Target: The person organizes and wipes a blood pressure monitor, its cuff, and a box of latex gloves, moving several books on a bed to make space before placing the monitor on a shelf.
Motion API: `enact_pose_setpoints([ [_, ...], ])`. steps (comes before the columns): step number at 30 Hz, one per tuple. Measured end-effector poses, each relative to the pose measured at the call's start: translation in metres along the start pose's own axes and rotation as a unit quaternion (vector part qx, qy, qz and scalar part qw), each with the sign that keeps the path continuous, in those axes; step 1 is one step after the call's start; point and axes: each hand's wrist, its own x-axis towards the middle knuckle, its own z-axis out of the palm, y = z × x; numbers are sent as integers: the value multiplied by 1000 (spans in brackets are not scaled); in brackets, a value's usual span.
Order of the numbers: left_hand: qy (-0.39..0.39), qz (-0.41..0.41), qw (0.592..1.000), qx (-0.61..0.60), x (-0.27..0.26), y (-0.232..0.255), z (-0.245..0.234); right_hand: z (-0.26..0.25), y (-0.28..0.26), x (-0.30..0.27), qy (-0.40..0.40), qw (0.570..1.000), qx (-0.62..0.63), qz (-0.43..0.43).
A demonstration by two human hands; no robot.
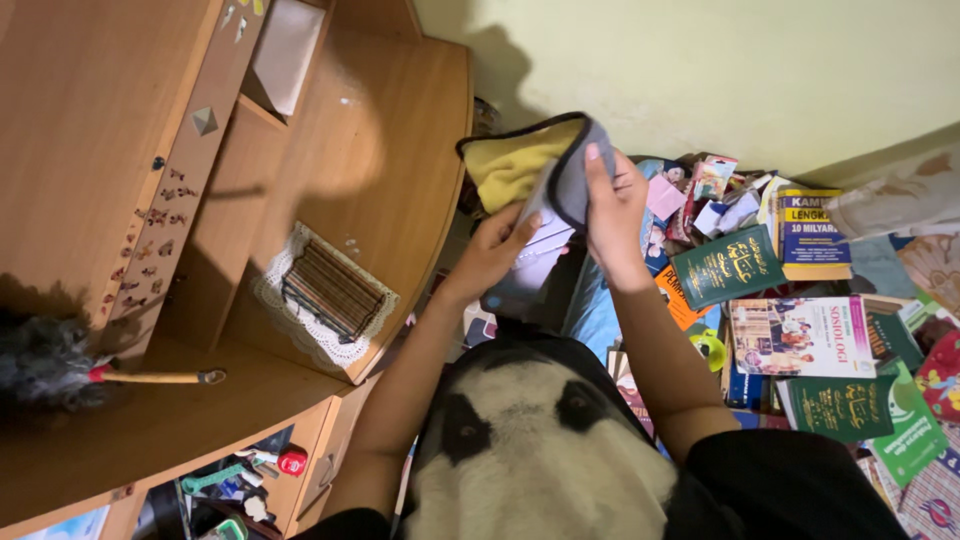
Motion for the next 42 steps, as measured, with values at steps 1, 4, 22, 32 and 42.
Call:
enact_pose_setpoints([
  [1,1,-1,1000,0,0,2,-2,1,1,0,9,996,86,15],
  [4,42,44,978,197,5,-1,-12,6,-1,-7,-5,1000,15,-14],
  [22,133,185,950,214,26,5,28,-1,31,-24,41,986,146,63],
  [32,151,286,836,442,31,12,45,-30,83,-50,90,993,-77,-4],
  [42,-8,-39,956,-292,37,15,13,-13,70,-87,-81,824,-398,-396],
])
